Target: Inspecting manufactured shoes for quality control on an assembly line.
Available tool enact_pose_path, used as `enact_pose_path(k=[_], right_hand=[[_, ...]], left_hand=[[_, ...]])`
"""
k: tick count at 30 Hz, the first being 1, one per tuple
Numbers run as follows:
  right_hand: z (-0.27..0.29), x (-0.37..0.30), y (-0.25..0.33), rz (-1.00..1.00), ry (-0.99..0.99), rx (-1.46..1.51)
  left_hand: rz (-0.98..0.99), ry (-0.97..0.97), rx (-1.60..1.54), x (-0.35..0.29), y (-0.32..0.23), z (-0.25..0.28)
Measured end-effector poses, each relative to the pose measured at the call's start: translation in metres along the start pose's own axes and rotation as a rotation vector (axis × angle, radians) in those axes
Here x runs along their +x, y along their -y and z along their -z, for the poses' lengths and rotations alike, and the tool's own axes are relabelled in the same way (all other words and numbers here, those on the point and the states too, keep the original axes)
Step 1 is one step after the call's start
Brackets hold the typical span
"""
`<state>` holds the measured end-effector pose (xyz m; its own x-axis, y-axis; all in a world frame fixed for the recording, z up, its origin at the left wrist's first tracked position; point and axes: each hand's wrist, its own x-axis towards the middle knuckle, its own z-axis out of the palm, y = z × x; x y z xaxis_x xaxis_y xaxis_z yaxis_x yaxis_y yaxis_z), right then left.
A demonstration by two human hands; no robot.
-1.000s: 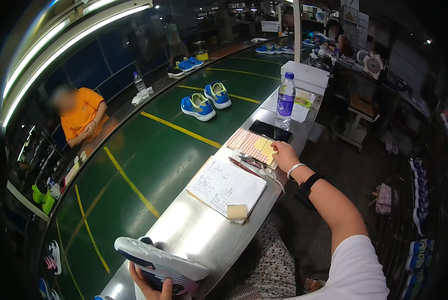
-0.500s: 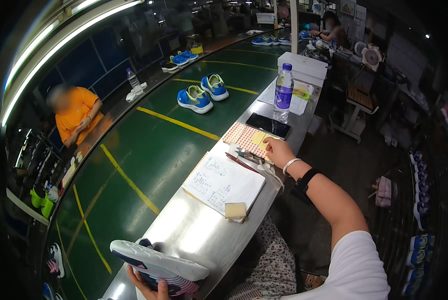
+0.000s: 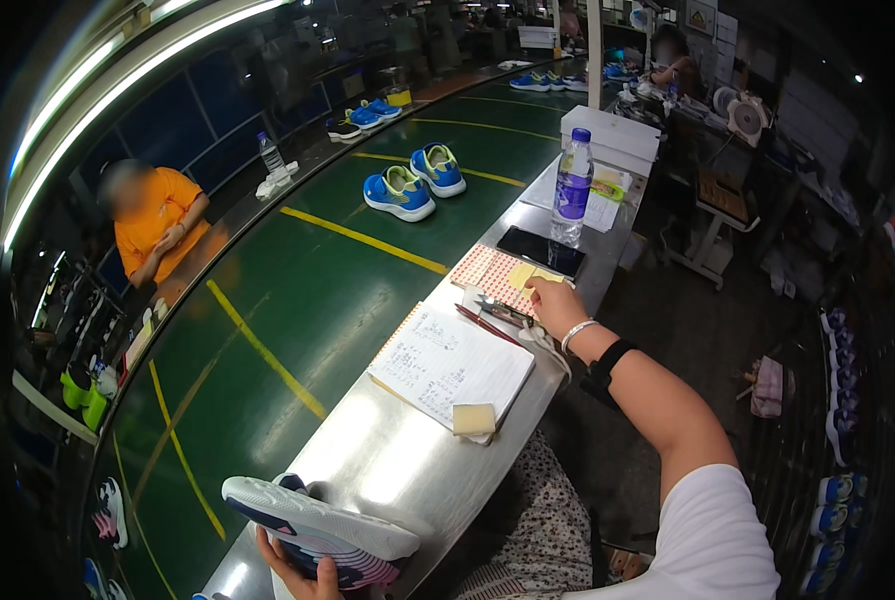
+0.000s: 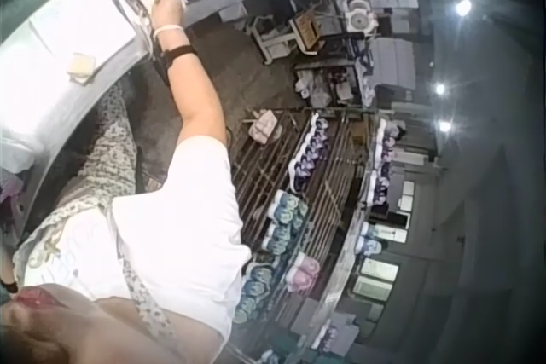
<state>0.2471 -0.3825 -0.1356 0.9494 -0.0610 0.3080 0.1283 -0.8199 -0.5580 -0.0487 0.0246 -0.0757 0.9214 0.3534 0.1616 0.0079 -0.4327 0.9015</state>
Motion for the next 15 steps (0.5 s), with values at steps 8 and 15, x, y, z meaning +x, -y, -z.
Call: enact_pose_path(k=[8,15], right_hand=[[-0.001,0.001,-0.001,0.028,-0.007,-0.051],[0.01,0.006,0.005,0.094,0.06,-0.171]], left_hand=[[0.016,-0.002,0.018,-0.001,-0.001,-0.001],[0.0,0.016,-0.022,0.004,-0.012,-0.005]])
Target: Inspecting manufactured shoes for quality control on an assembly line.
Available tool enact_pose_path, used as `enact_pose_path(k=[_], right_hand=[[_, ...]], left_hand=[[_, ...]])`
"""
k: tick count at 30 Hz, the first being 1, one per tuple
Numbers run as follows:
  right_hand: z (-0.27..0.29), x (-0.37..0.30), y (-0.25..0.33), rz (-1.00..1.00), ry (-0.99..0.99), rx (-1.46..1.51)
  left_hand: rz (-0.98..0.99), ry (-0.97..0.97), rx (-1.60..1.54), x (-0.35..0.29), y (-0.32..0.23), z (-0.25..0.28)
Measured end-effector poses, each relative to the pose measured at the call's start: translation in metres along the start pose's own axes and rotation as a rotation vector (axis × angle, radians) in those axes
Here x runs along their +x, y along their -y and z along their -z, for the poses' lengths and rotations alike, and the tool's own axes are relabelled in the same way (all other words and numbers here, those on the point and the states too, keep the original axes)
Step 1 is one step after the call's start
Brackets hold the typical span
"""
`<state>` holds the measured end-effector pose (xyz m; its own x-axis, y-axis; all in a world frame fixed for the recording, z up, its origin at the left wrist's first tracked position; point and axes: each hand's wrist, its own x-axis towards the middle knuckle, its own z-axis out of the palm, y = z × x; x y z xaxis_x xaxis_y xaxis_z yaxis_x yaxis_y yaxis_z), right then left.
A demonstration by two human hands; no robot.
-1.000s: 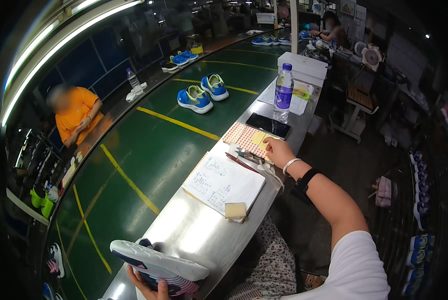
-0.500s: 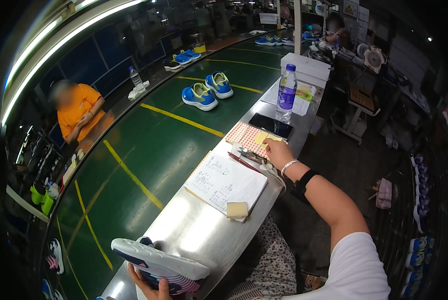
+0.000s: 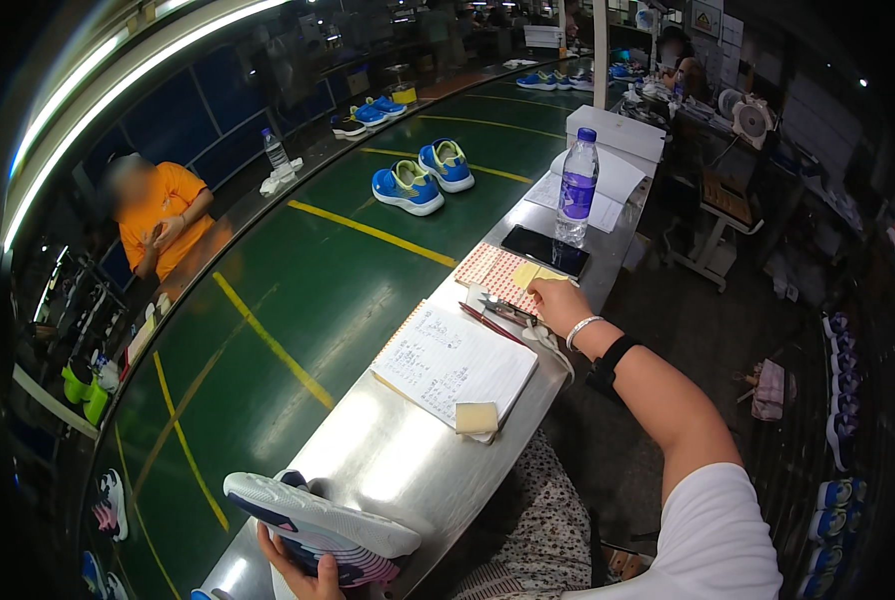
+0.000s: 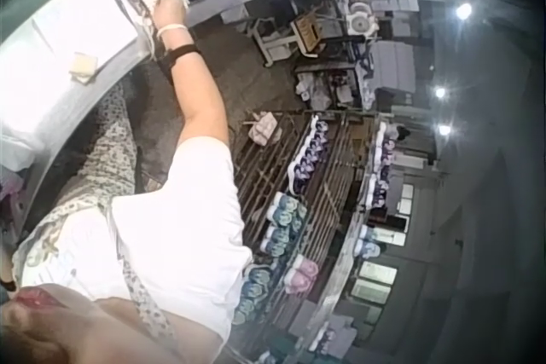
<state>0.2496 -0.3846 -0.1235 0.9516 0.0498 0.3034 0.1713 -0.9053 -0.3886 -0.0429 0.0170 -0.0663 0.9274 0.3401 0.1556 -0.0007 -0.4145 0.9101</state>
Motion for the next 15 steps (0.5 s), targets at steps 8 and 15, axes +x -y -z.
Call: enact_pose_path(k=[8,15], right_hand=[[0.0,0.0,0.002,-0.013,0.064,0.0],[-0.008,0.002,-0.009,0.071,-0.039,-0.046]], left_hand=[[0.022,-0.002,0.06,-0.001,0.005,0.0],[-0.011,0.003,0.121,-0.001,0.014,0.0]])
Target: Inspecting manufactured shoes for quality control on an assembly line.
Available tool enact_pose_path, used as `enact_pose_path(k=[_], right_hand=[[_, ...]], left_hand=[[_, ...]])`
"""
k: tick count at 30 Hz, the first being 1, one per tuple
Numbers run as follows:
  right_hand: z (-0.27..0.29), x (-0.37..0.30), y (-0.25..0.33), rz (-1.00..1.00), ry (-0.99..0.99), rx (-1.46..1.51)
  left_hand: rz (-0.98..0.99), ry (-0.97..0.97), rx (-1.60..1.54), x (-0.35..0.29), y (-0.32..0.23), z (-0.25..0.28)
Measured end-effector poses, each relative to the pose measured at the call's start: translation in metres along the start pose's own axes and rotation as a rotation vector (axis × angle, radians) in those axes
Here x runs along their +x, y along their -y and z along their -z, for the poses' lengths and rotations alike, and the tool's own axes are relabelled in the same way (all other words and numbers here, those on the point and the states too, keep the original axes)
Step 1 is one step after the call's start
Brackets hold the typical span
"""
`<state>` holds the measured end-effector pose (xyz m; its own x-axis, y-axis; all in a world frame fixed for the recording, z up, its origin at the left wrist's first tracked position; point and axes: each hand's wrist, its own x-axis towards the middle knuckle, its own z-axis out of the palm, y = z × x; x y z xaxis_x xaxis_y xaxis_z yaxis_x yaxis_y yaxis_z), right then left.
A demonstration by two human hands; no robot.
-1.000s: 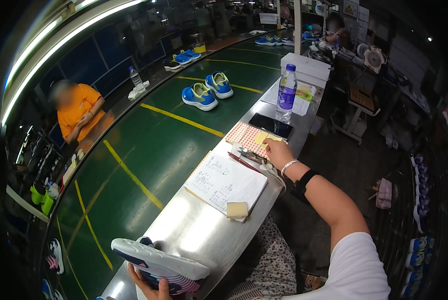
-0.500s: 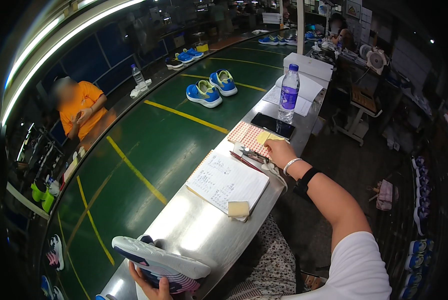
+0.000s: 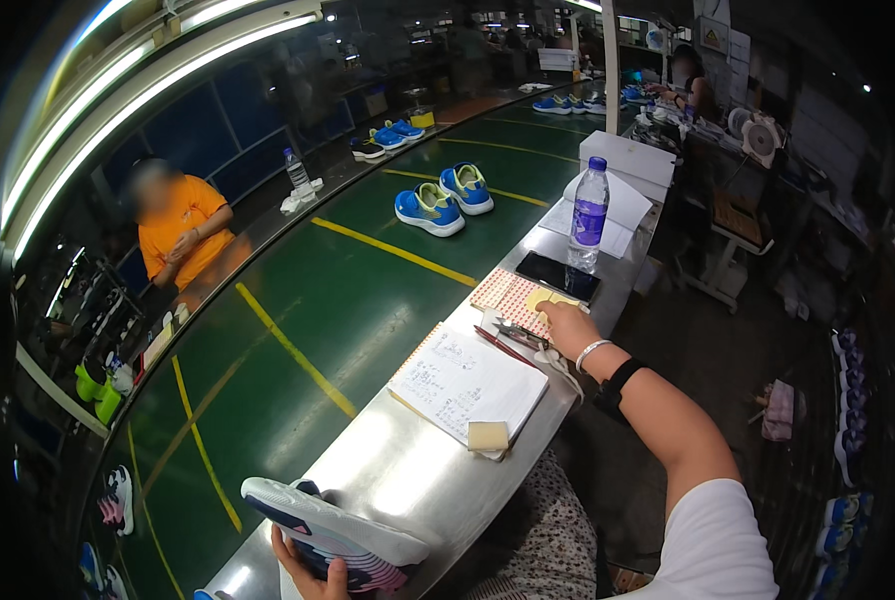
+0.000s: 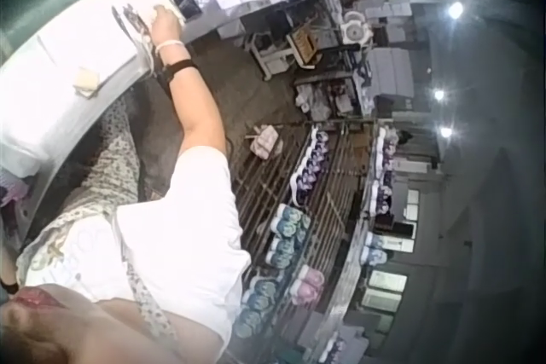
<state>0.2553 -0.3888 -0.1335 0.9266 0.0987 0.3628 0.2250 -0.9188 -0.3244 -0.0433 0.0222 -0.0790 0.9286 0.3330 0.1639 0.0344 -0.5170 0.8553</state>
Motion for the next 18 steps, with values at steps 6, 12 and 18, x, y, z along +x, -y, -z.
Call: enact_pose_path(k=[6,12,18], right_hand=[[0.028,0.009,0.014,-0.083,0.27,0.151],[0.017,0.003,0.013,0.2,0.093,-0.181],[0.086,-0.014,0.131,0.098,0.371,0.619]], left_hand=[[-0.028,-0.101,-0.025,0.0,-0.011,-0.009],[-0.042,-0.054,-0.303,0.009,-0.023,-0.017],[-0.07,0.223,-0.234,0.023,-0.048,-0.017]])
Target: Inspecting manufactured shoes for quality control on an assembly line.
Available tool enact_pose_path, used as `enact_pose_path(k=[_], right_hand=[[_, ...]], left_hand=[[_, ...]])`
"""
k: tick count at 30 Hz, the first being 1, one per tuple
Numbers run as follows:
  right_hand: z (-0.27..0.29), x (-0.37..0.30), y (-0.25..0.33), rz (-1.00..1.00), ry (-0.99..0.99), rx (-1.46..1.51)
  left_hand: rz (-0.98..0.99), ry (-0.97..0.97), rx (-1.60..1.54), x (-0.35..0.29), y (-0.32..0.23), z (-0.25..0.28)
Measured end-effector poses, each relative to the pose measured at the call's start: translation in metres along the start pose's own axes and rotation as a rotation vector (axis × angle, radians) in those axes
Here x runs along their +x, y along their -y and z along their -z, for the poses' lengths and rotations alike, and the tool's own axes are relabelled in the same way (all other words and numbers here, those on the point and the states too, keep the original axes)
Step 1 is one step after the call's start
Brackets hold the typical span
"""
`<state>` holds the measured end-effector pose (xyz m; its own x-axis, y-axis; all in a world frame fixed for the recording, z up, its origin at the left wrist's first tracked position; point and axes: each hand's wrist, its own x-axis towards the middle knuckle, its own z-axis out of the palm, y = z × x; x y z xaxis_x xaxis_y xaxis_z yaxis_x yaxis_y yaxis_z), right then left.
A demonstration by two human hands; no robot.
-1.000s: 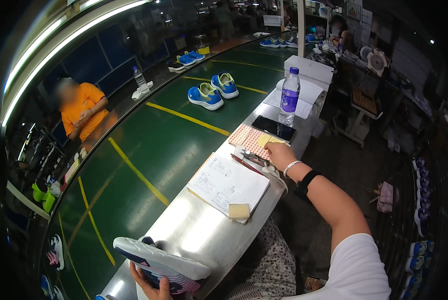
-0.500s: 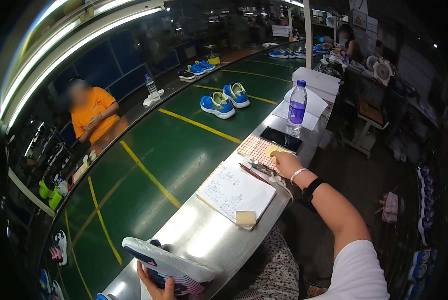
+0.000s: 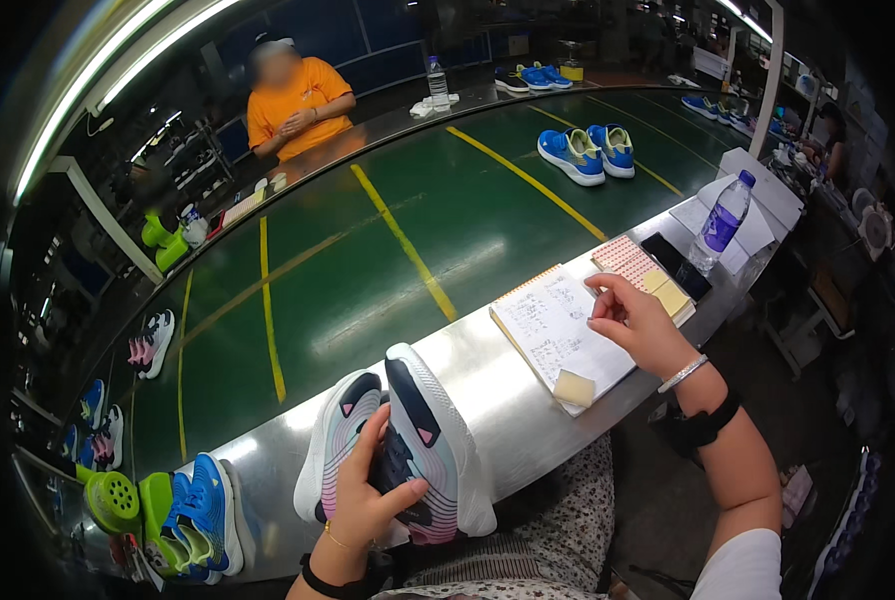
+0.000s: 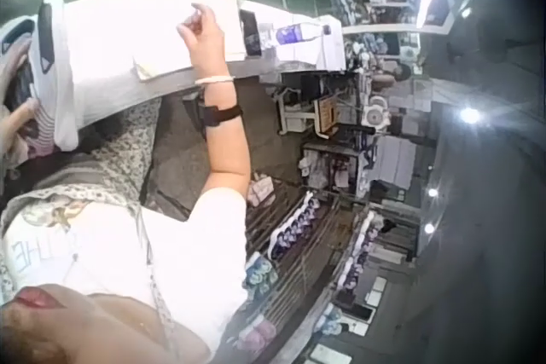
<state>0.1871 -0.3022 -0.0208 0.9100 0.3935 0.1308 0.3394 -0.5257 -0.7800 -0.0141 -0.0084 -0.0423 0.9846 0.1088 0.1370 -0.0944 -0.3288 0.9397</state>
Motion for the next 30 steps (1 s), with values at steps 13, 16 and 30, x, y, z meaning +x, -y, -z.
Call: enact_pose_path(k=[13,16,30], right_hand=[[-0.013,-0.019,0.147,0.604,0.433,-0.019],[-0.013,-0.018,0.154,0.688,0.477,-0.206],[-0.016,-0.014,0.159,0.857,0.622,-0.362]], left_hand=[[-0.181,0.135,0.186,-0.008,-0.02,0.009],[-0.206,0.162,0.198,-0.009,-0.024,0.008],[-0.175,0.226,0.194,-0.012,-0.035,0.005]])
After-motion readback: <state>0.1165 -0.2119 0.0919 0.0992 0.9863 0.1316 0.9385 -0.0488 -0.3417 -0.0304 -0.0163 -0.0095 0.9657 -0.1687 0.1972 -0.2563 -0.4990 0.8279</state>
